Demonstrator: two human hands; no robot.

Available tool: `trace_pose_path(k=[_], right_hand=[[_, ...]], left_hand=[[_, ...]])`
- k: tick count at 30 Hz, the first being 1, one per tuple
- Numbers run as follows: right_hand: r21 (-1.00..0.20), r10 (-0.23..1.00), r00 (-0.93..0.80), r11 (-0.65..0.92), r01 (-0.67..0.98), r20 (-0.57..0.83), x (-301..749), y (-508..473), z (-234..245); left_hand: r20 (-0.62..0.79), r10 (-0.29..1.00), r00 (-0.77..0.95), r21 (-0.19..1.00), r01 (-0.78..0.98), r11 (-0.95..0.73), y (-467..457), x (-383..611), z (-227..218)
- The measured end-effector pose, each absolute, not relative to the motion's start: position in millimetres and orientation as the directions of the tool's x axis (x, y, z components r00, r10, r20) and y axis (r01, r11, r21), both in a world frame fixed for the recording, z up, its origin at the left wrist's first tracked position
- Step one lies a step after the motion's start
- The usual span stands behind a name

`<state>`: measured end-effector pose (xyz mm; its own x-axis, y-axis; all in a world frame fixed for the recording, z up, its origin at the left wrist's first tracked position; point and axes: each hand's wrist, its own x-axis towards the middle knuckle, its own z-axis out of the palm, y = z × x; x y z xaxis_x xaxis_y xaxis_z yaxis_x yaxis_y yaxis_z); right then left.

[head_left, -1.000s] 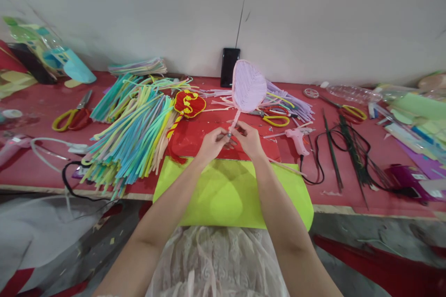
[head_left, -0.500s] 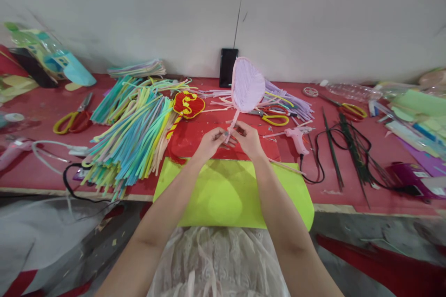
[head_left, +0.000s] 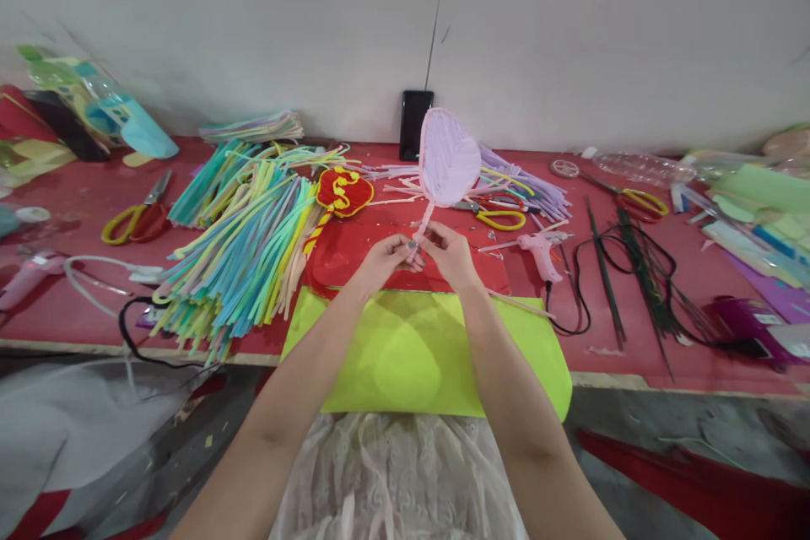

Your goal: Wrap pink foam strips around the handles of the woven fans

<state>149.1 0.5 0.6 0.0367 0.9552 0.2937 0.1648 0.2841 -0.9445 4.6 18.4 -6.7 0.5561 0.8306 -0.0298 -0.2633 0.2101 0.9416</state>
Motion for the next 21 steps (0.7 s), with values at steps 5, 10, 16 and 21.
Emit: trace_pose_path(k=[5,10,16,21], right_hand=[[-0.944,0.955,0.052,0.280,0.177,0.293,148.7,0.4,1.2],[-0.946,0.957,0.043,0.276,0.170,0.287,148.6,-0.6,2.5],[-0.942,0.955,0.045,0.279,0.187,0.292,149.1,-0.8,2.2],[-0.941,0.954,0.026,0.292,0.170,0.300,148.7,-0.8,1.7]], left_hand=[[-0.018,0.829,0.559,0.932,-0.291,0.217,19.0,5.2,-8.8],[-0.004,0.827,0.562,0.925,-0.312,0.217,18.6,5.7,-10.0],[0.003,0.824,0.566,0.923,-0.319,0.216,18.3,5.6,-10.7],[0.006,0.828,0.561,0.925,-0.317,0.209,18.8,5.4,-11.6]])
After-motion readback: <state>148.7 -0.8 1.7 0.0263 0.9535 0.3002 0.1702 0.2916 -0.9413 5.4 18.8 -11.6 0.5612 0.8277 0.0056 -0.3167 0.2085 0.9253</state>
